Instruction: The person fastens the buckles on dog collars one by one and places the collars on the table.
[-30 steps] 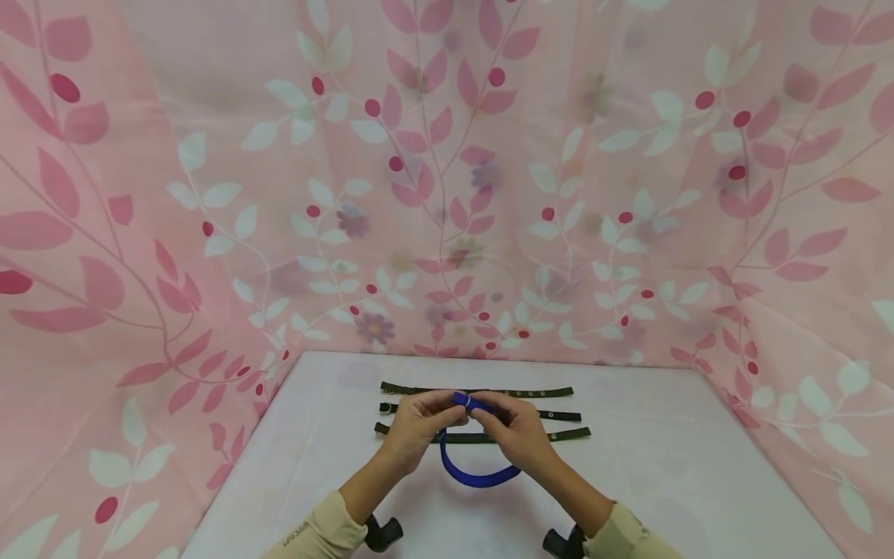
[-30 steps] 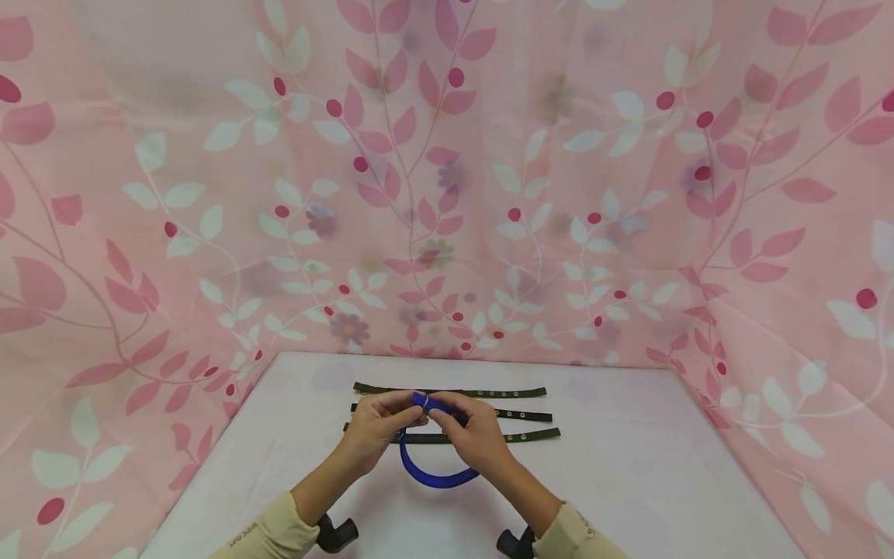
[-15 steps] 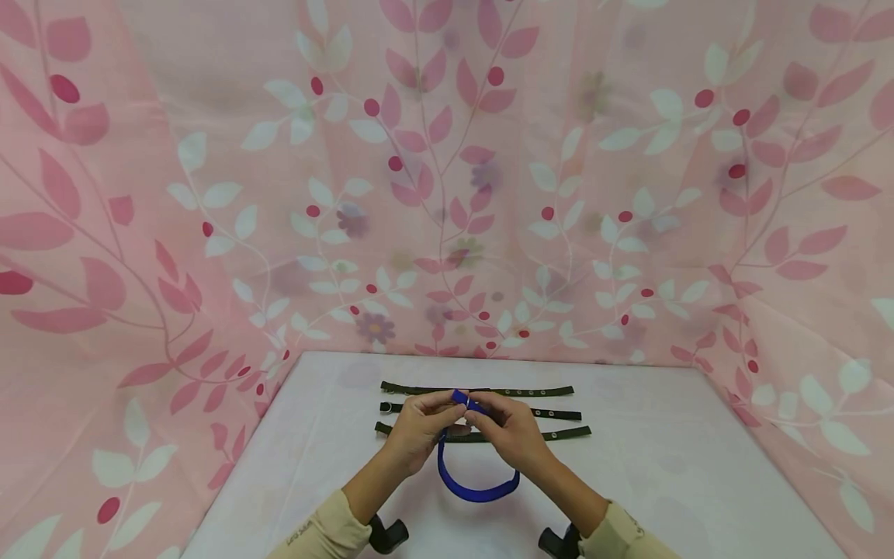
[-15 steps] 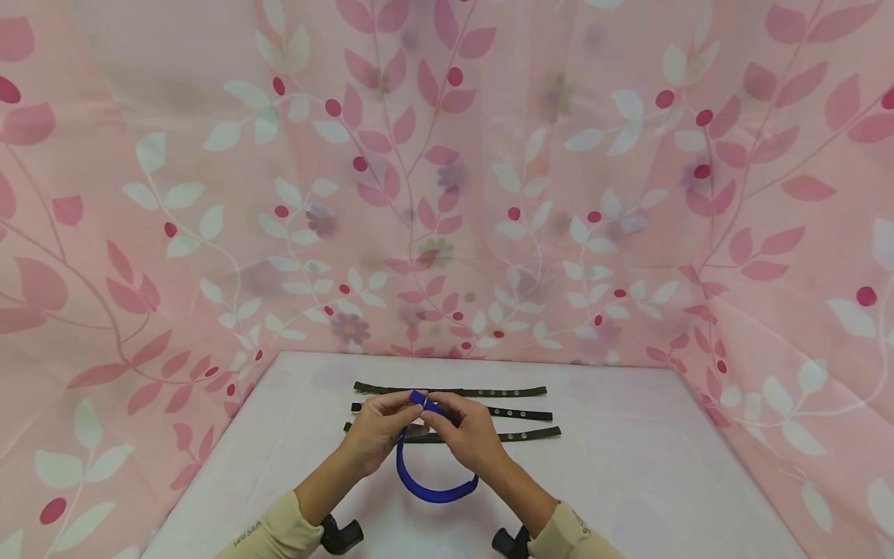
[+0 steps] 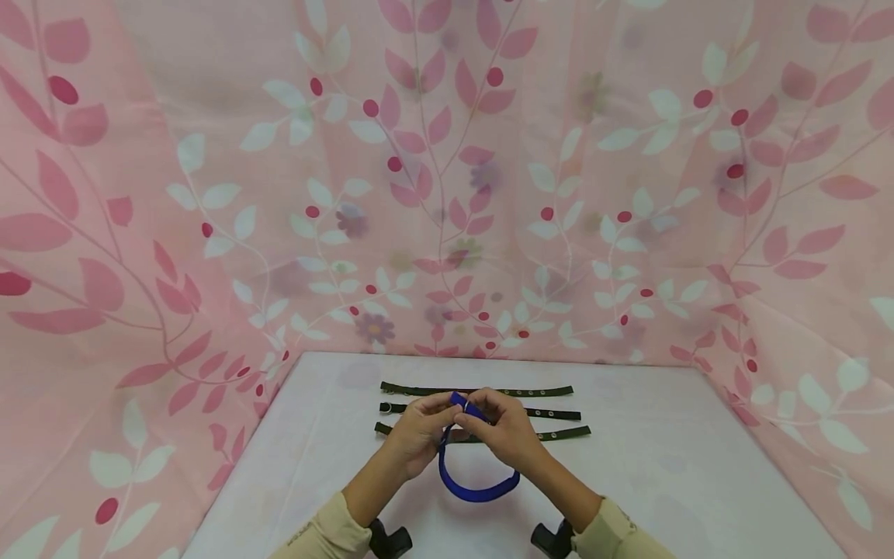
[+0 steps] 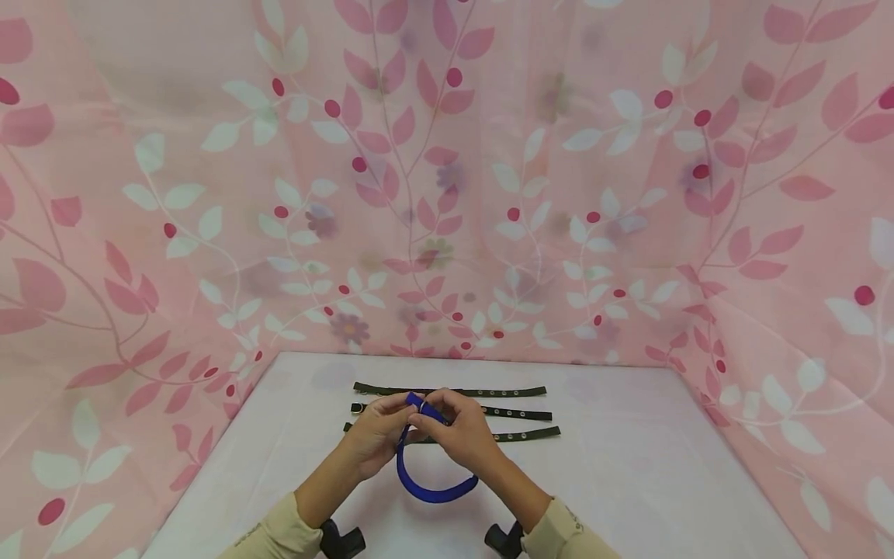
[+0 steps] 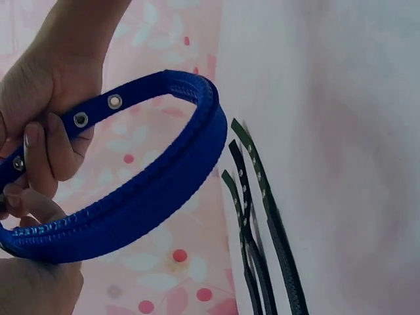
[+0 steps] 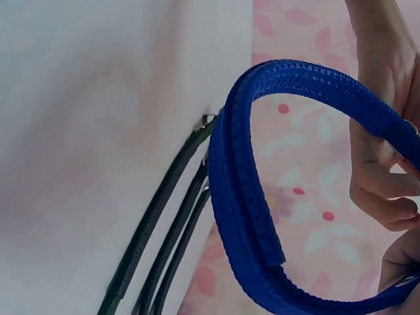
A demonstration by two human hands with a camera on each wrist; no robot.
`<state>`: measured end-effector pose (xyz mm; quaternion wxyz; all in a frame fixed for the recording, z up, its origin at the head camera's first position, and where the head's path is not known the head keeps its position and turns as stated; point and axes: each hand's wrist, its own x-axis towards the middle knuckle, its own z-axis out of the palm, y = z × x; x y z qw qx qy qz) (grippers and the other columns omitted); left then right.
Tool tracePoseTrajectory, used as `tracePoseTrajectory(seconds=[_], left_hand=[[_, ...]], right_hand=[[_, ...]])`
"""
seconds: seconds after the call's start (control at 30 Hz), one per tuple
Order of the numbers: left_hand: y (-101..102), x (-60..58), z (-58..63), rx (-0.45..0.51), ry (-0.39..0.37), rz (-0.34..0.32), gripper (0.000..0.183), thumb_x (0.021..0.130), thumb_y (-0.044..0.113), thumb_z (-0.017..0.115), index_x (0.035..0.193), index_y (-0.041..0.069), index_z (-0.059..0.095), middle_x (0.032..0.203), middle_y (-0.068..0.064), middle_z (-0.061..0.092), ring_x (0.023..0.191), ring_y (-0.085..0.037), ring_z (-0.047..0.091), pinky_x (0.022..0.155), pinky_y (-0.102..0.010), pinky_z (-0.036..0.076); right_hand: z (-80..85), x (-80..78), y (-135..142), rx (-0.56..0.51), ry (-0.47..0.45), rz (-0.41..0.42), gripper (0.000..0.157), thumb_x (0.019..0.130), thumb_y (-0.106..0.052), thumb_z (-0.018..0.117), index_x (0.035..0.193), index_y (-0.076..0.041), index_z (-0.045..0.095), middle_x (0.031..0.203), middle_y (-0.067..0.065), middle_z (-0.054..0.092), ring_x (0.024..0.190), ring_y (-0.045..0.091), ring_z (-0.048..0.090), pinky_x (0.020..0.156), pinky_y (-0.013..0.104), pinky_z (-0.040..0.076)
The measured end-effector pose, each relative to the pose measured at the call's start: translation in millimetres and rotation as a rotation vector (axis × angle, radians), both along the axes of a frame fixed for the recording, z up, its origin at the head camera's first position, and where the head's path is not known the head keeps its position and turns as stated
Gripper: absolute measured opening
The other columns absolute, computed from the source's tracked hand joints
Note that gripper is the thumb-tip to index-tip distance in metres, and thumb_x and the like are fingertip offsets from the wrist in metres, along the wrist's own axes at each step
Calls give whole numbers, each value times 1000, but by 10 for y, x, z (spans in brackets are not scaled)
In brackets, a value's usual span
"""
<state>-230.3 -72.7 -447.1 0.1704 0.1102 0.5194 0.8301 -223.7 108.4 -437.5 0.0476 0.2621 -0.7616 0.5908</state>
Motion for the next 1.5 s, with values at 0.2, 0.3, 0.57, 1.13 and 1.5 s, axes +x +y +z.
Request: tracePoseTrajectory(seconds=[0.2, 0.3, 0.57, 1.13, 1.5], left_hand=[[-40, -1, -20, 35, -17, -37, 15, 96, 10, 64, 102, 17, 75, 98, 3, 70, 90, -11, 66, 86, -35, 56], [-54, -10, -11, 30, -3, -20, 16, 96, 11, 65, 100, 20, 76, 95, 5, 70, 91, -10, 65, 87, -34, 56], [-122, -36, 102, 59, 59, 54, 13, 94, 17, 68, 100, 24, 78, 92, 8, 72, 89, -9, 67, 91, -28, 53], [-271, -88, 150, 188, 146, 118, 22, 99, 9, 58, 106, 16, 77, 103, 3, 76, 92, -12, 72, 90, -30, 56], [-468, -149, 77, 330, 164, 154, 26, 103, 2, 47, 103, 9, 73, 104, -4, 75, 93, -15, 73, 91, -32, 56]], right_hand=[[-14, 13, -4, 20, 27, -9, 11, 89, -12, 74, 96, -7, 68, 87, 10, 72, 67, 5, 62, 59, 23, 55], [-29, 10, -2, 34, 59, -33, 10, 88, -7, 73, 95, -4, 67, 85, 13, 71, 64, 5, 62, 56, 23, 54], [-57, 20, 24, 41, 72, -96, 11, 90, -10, 72, 99, -8, 67, 78, 7, 67, 57, 3, 53, 51, 23, 50], [-93, 9, 59, -59, 96, 14, 20, 94, -11, 68, 113, -6, 68, 74, 15, 64, 55, 7, 56, 52, 28, 54], [-148, 11, 110, 6, 38, -38, 14, 93, -17, 70, 106, -11, 69, 73, 15, 64, 58, 7, 58, 55, 28, 56]])
